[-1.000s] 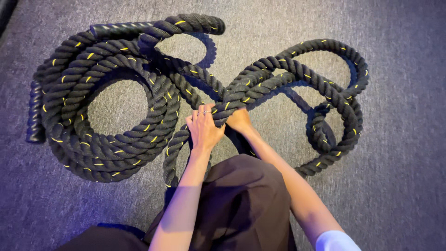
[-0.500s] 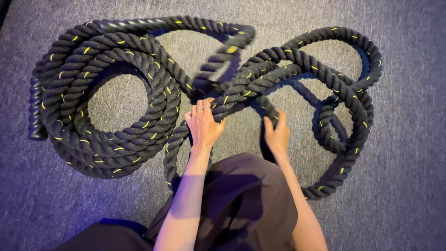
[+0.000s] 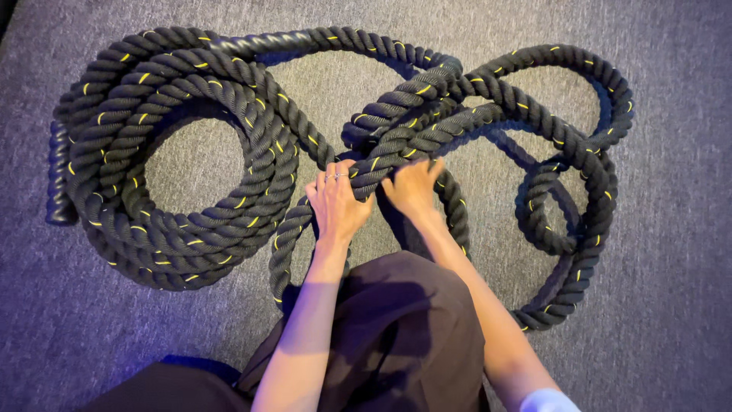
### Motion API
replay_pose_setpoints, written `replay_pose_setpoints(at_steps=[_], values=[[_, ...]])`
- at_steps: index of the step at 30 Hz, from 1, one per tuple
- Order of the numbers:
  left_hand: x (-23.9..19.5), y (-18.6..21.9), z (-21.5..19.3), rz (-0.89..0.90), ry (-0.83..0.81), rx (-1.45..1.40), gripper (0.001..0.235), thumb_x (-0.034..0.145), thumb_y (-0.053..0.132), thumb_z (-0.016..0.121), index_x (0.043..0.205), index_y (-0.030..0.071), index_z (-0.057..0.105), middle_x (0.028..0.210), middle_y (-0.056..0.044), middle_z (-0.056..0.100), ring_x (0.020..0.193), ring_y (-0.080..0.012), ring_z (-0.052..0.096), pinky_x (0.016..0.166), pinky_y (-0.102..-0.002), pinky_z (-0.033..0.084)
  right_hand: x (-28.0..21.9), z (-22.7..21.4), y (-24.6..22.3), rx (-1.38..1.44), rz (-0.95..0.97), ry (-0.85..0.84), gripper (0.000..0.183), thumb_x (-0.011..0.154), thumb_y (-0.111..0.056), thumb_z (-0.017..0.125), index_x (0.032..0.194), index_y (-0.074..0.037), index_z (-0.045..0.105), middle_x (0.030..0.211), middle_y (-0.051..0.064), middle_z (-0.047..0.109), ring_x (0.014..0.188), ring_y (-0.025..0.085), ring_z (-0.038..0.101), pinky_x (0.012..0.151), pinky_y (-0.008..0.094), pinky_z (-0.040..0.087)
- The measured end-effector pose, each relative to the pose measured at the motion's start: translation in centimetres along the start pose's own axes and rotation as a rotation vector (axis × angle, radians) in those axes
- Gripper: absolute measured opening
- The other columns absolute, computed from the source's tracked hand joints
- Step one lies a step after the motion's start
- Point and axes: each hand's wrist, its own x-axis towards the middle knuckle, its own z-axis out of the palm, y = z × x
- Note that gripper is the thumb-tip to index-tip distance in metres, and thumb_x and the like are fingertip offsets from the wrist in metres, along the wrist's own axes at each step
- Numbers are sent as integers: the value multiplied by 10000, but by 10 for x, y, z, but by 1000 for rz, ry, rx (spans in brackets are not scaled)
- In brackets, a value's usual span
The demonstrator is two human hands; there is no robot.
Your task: The person sits on the gym floor and coils a thick black and yellow battle rope into neat loops. They repeatedly pull sections of the rope, form loops, and tuck the end to secure the coil.
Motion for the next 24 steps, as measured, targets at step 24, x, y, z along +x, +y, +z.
replay_pose_setpoints(at_steps=[24], values=[[5,2,-5,-25,-25,-57,598,637,283,823,1132,197,499,1034,-25,632,992,-303,633,947,-502,434,-144,-76,137,494,64,-517,417,686,-522,795,730,-126,675,660,166,697,693,353,728,650,422,546]])
